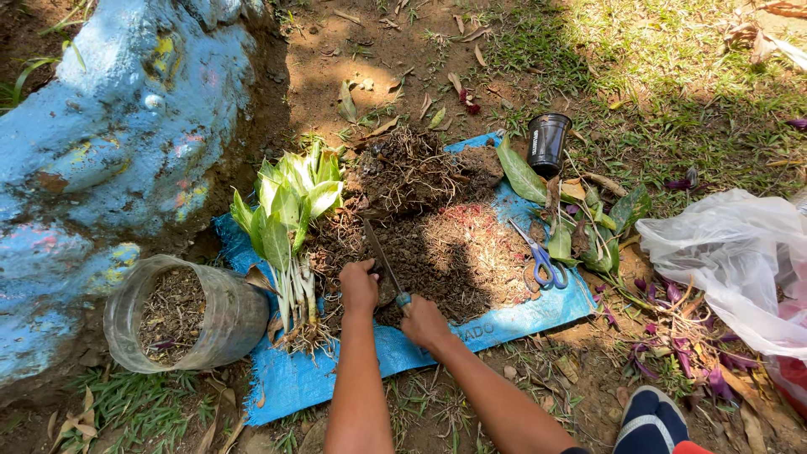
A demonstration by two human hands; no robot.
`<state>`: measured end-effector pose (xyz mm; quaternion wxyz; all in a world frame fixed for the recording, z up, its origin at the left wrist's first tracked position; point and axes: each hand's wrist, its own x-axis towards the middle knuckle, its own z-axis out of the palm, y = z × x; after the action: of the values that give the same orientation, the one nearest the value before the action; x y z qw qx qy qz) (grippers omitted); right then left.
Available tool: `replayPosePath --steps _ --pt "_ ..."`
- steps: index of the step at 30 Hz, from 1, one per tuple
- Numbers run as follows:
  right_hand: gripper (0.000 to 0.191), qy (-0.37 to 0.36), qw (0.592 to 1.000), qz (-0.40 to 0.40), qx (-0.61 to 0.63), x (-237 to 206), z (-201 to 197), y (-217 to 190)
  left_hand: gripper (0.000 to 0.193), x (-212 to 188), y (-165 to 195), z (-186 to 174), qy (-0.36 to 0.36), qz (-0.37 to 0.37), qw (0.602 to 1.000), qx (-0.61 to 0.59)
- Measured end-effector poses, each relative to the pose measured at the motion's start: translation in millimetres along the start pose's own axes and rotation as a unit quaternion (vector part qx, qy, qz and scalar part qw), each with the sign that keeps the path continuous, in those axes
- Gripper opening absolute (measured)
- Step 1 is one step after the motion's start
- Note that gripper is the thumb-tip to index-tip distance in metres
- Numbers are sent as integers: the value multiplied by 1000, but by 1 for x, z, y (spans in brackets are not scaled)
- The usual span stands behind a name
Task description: The person uses a machete to break apart a clump of soil and roots on a blue tarp. They then use scissors to trim the roots of a leafy plant and place the trimmed roots into a plastic container. Finally, the person gathers the prepared plants and holds them up.
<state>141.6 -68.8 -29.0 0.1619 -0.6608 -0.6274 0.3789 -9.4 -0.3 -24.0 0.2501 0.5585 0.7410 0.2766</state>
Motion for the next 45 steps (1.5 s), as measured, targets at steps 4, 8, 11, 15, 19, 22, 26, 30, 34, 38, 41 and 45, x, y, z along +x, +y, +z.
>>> replayPosePath --steps 4,8,11,15,19,22,26,30,34,38,41,45 --pt "19 -1 1000 -11 -24 3 -11 3 35 -3 4 1 -14 -9 1000 5" --pt "21 83 993 -33 78 1 -26 -20 35 -4 0 -1 8 10 1000 -11" --pt "22 156 973 -51 161 -3 -24 -32 34 -2 -3 -1 25 24 999 -25" --pt "15 -56 998 33 -26 -7 -7 -15 36 -1 -4 0 17 3 998 -54" --pt "16 -38 999 22 -7 -5 4 11 38 0 -4 -3 -12 27 999 -32" --pt "20 -20 999 -10 -25 -6 -2 13 40 -2 -4 -9 -9 50 998 -29" --pt "19 13 1000 -16 -22 -12 -22 -7 37 -6 1 -8 22 95 995 -12" --pt "24 105 992 -38 68 -11 -28 -24 37 -7 5 -1 29 93 995 -12" --pt "20 118 989 -54 73 -7 -17 -13 34 -3 5 6 18 66 998 13" --pt "20 17 998 -15 -57 -7 -13 9 31 -3 9 8 41 69 997 -7" --pt "16 9 999 -7 -51 -4 -22 7 32 -4 11 7 31 44 998 -18" --pt "18 36 999 8 36 -2 -30 -13 28 -6 14 3 50 27 998 -31"
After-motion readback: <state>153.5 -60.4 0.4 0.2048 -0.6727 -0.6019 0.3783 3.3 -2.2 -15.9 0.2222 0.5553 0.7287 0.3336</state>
